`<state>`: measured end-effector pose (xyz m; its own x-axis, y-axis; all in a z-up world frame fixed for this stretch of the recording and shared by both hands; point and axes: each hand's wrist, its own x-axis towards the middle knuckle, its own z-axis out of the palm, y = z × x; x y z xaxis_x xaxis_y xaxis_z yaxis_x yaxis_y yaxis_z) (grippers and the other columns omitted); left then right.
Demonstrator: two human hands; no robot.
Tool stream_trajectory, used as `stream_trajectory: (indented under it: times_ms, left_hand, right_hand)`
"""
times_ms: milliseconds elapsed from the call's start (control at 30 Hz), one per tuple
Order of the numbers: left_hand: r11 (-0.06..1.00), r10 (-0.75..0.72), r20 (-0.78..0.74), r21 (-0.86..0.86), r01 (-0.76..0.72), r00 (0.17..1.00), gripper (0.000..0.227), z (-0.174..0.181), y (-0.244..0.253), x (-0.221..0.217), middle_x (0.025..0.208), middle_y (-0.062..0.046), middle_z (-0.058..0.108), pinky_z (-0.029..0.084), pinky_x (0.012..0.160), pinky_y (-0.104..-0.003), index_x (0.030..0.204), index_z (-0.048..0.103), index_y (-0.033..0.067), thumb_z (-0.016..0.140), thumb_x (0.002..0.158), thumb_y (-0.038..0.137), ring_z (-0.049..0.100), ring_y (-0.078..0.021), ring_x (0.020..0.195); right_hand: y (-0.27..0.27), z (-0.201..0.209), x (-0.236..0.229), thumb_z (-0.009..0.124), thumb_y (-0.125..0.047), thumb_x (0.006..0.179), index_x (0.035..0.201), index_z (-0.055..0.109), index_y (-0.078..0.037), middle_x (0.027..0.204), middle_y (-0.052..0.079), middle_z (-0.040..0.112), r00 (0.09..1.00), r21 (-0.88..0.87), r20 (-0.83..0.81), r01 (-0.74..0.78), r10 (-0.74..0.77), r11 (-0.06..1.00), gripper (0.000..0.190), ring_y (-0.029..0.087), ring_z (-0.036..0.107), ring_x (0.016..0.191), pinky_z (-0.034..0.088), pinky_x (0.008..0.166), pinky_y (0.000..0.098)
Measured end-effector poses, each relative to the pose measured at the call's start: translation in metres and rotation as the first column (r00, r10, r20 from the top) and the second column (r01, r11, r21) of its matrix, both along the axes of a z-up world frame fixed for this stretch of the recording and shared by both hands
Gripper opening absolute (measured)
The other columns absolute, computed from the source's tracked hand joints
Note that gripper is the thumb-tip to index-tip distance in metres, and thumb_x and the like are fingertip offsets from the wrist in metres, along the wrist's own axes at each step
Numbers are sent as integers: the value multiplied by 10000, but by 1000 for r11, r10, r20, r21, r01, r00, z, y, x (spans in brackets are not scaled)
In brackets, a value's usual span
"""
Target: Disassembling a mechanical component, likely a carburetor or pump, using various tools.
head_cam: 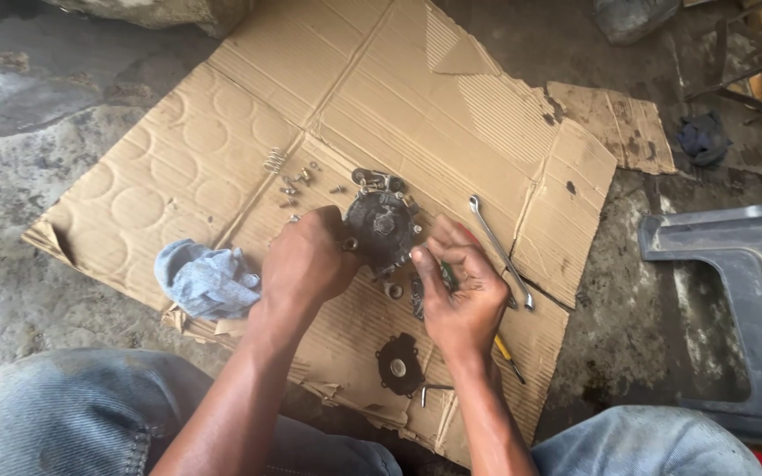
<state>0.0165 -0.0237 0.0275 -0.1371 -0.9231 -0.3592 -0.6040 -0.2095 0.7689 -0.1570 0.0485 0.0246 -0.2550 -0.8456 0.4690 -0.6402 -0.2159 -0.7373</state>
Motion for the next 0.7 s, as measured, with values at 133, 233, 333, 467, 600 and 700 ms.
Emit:
stream_trajectory:
  times_ms: [133, 233, 333, 467, 600, 700]
  left_hand:
    - [999, 0, -35, -33, -1, 999, 354, -5, -1, -1, 973, -157, 764, 562, 844, -473, 1009, 741, 100, 867, 718, 257, 733, -351, 957]
    - [999, -11, -18, -45, 10, 1000, 318, -8, -1, -3, 951, -173, 762, 564, 849, -471, 1001, 744, 93, 851, 742, 244, 734, -356, 953]
    - [1000, -7, -7, -17, 7, 1000, 327, -7, -2, -1, 953, -170, 759, 564, 841, -474, 999, 733, 97, 852, 735, 251, 739, -352, 939]
    - [999, 22, -23, -29, -22, 999, 323, -3, 0, -1, 955, -161, 763, 557, 848, -476, 986, 749, 123, 853, 706, 244, 724, -360, 957]
    - [1000, 20, -24, -6, -20, 1000, 277, -8, 0, -1, 963, -173, 758, 562, 842, -480, 1000, 746, 127, 805, 742, 212, 727, -368, 958]
    - [1000, 20, -26, -3, -20, 999, 257, -3, -2, -1, 976, -171, 758, 560, 848, -482, 1000, 751, 132, 779, 751, 186, 721, -372, 969]
  right_hand:
    - [-3, -19, -12, 748, 115, 858, 921, 687, 45, 1075, 194, 759, 987, 4, 161, -10, 9, 1000, 112, 225, 773, 995, 666, 869, 321]
    - [-3, -16, -2, 801, 113, 831, 899, 704, 55, 1010, 210, 744, 1000, -54, -2, 6, -6, 999, 132, 231, 747, 960, 664, 831, 317]
    - [-3, -9, 3, 738, 126, 847, 931, 681, 69, 1125, 221, 727, 984, 1, 179, -22, 21, 1000, 116, 238, 741, 1035, 666, 869, 318]
    - [-6, -19, -6, 710, 108, 882, 895, 656, 61, 1125, 217, 751, 967, 54, 252, -59, 44, 997, 72, 248, 756, 1092, 667, 903, 323]
    - [-6, -25, -11, 754, 142, 834, 893, 683, 50, 1026, 235, 747, 974, 7, 226, -32, 30, 999, 130, 276, 791, 988, 650, 864, 351]
    - [-5, -11, 1, 715, 183, 848, 911, 656, 56, 1132, 259, 707, 975, -7, 210, -76, 76, 997, 153, 295, 743, 1071, 635, 910, 356]
